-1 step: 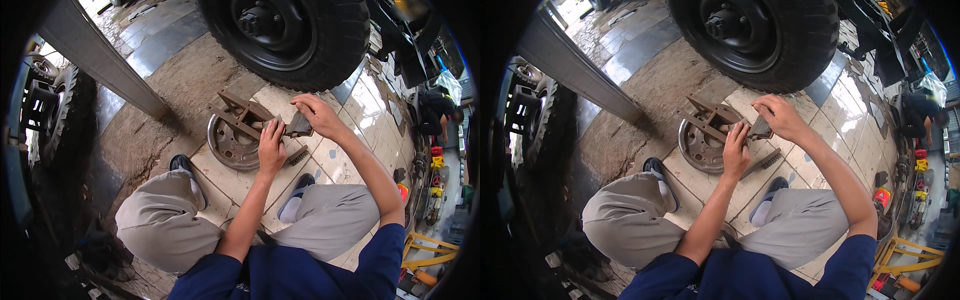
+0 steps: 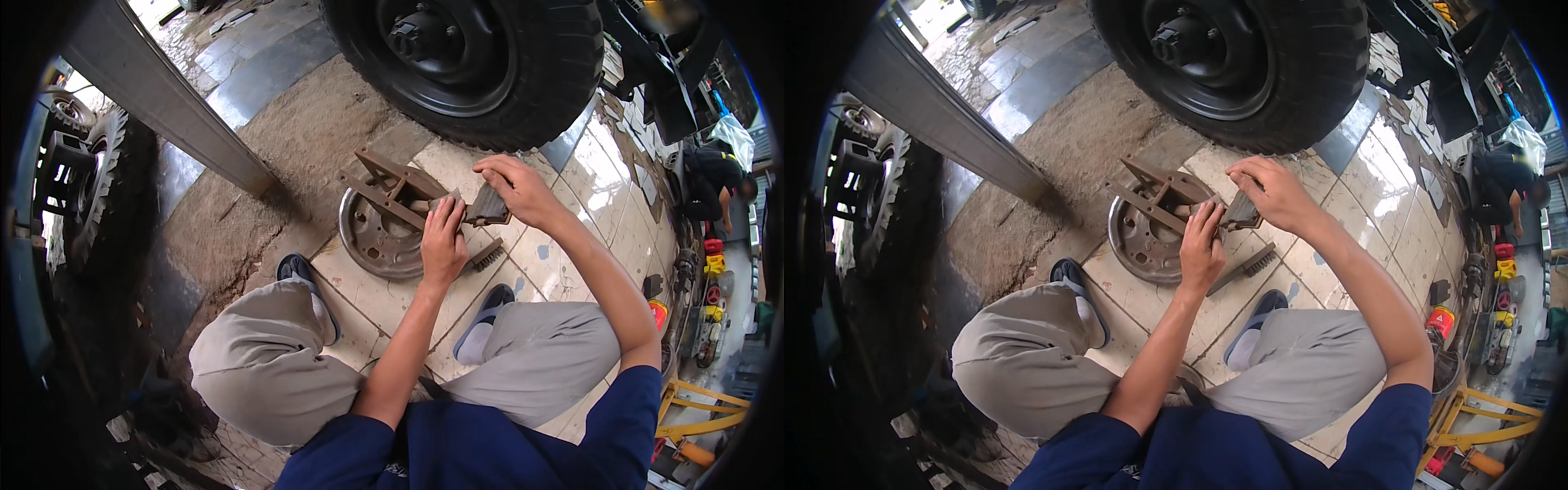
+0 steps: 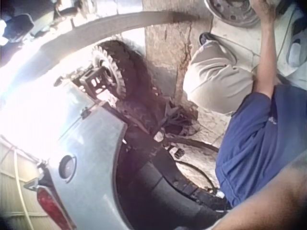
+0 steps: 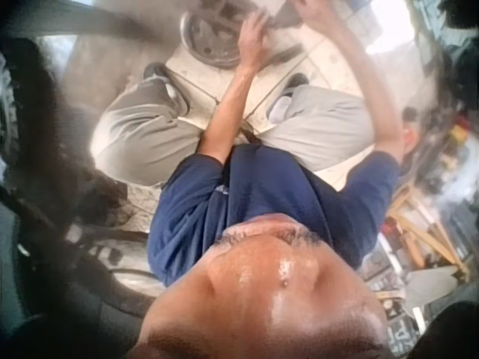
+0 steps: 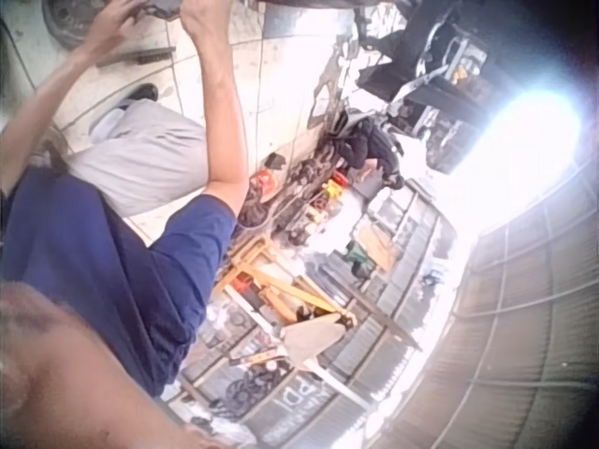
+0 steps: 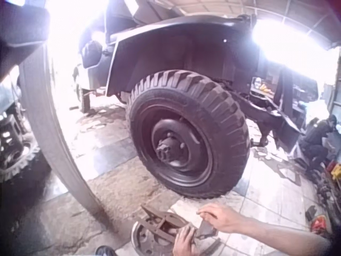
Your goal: The person sits on the floor and uses a wire brush to scrub a metal vehicle part, likely a brake assembly, resting on a wheel rim. They repeatedly scrub different areas of the part, turning it over to access different sides.
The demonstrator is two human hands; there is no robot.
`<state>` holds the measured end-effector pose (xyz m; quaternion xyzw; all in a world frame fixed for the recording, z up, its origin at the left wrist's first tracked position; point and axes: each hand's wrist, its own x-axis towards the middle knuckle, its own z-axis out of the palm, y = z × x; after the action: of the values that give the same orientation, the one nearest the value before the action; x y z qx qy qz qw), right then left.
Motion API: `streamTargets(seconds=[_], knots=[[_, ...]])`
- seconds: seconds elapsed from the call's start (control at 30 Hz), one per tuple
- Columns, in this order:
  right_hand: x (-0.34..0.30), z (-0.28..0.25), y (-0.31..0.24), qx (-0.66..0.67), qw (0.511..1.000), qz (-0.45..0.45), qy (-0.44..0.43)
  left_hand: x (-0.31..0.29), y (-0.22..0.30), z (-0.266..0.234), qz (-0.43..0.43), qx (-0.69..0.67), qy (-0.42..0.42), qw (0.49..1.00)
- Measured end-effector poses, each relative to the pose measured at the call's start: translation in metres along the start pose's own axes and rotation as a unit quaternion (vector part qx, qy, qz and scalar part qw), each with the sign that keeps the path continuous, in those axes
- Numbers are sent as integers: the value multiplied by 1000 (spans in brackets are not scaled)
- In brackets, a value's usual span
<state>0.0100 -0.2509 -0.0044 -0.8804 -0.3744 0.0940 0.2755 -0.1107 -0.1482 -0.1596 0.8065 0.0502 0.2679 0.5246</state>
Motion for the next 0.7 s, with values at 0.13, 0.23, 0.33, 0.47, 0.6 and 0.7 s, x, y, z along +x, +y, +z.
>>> streamTargets(seconds=[0.13,0.23,0.33,0.47,0.6,0.7], knots=[[-1,-1,9,-20,1000,8,-3,-2,10,21,46,-44,-10,998],[3,1,9,0,1000,4,-15,3,-2,9,27,29,-15,999],[3,-3,8,-11,1000,2,-7,8,1,5,-21,23,-32,999],[6,-4,10,-3,1000,5,-11,10,-1,13,55,-38,-18,998],[4,-4,8,1,1000,10,-15,9,-15,6,-12,19,14,1000],[7,-4,4,-1,1000,7,-19,9,-31,4,-23,40,19,999]])
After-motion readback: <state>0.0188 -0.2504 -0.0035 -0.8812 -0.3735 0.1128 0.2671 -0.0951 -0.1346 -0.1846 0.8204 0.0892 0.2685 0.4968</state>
